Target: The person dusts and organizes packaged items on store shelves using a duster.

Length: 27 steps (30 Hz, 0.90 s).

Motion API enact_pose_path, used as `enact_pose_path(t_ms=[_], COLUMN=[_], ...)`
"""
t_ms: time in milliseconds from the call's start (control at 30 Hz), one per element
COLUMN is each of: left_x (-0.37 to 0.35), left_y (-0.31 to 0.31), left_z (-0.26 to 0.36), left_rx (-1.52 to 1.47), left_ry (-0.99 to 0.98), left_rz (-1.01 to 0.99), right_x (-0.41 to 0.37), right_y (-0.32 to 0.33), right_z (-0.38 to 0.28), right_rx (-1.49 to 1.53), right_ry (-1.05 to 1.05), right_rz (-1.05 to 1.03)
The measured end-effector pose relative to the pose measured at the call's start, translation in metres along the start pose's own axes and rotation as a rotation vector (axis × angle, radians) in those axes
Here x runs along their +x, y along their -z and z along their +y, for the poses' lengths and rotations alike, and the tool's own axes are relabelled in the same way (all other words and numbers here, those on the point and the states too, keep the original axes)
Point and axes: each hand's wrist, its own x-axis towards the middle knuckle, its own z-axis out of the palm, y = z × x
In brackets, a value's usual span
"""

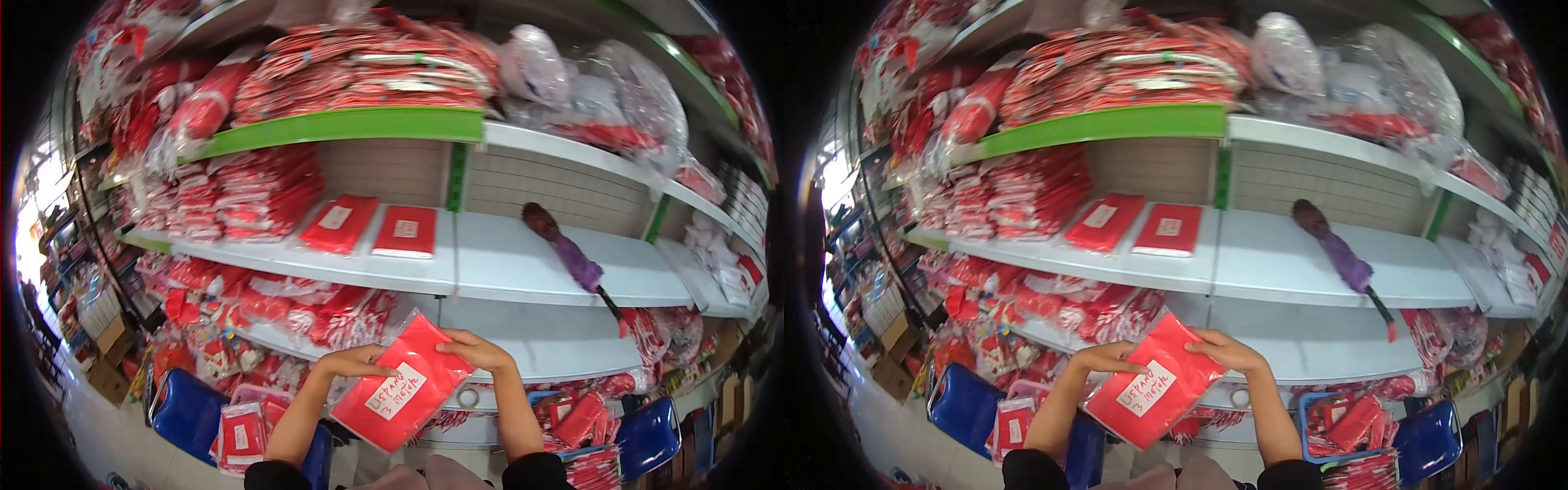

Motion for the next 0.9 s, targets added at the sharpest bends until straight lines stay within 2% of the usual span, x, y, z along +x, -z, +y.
enact_pose_path(t_ms=[33,133,167,200,267,367,467,500,600,633,700,733,800,867,900], left_x=[0.012,0.05,0.06,0.07,0.103,0.143,0.174,0.188,0.225,0.233,0.257,0.26,0.263,0.279,0.278], left_y=[-0.011,-0.03,-0.035,-0.038,-0.04,-0.03,-0.006,0.001,0.012,0.014,0.02,0.018,0.013,0.02,0.021], left_z=[0.015,0.051,0.064,0.073,0.07,0.09,0.106,0.107,0.113,0.118,0.117,0.123,0.137,0.125,0.123], left_rx=[-0.09,-0.306,-0.355,-0.403,-0.671,-0.889,-1.097,-1.119,-1.15,-1.131,-1.066,-1.124,-1.243,-1.265,-1.279], left_ry=[-0.046,-0.072,-0.06,-0.048,-0.22,-0.332,-0.333,-0.362,-0.43,-0.442,-0.468,-0.446,-0.402,-0.428,-0.423], left_rz=[0.032,0.096,0.127,0.159,0.301,0.423,0.399,0.399,0.392,0.389,0.392,0.385,0.374,0.312,0.296], right_x=[-0.017,-0.063,-0.073,-0.083,-0.099,-0.114,-0.116,-0.117,-0.126,-0.134,-0.149,-0.155,-0.156,-0.145,-0.141], right_y=[0.014,0.049,0.061,0.075,0.105,0.138,0.187,0.195,0.191,0.189,0.181,0.177,0.162,0.132,0.109], right_z=[-0.01,-0.04,-0.044,-0.048,-0.06,-0.07,-0.033,-0.023,-0.013,-0.01,-0.001,0.004,0.016,0.023,0.017], right_rx=[-0.174,-0.288,-0.302,-0.573,-1.125,-1.652,-1.437,-1.437,-1.224,-1.252,-1.199,-1.172,-0.82,-0.585,-0.501], right_ry=[0.029,0.223,0.271,0.386,0.6,0.316,-0.263,-0.291,-0.322,-0.28,-0.052,0.065,0.086,0.007,-0.03], right_rz=[0.064,0.249,0.418,0.641,1.076,1.509,1.419,1.406,1.462,1.475,1.534,1.556,1.507,1.407,1.262])
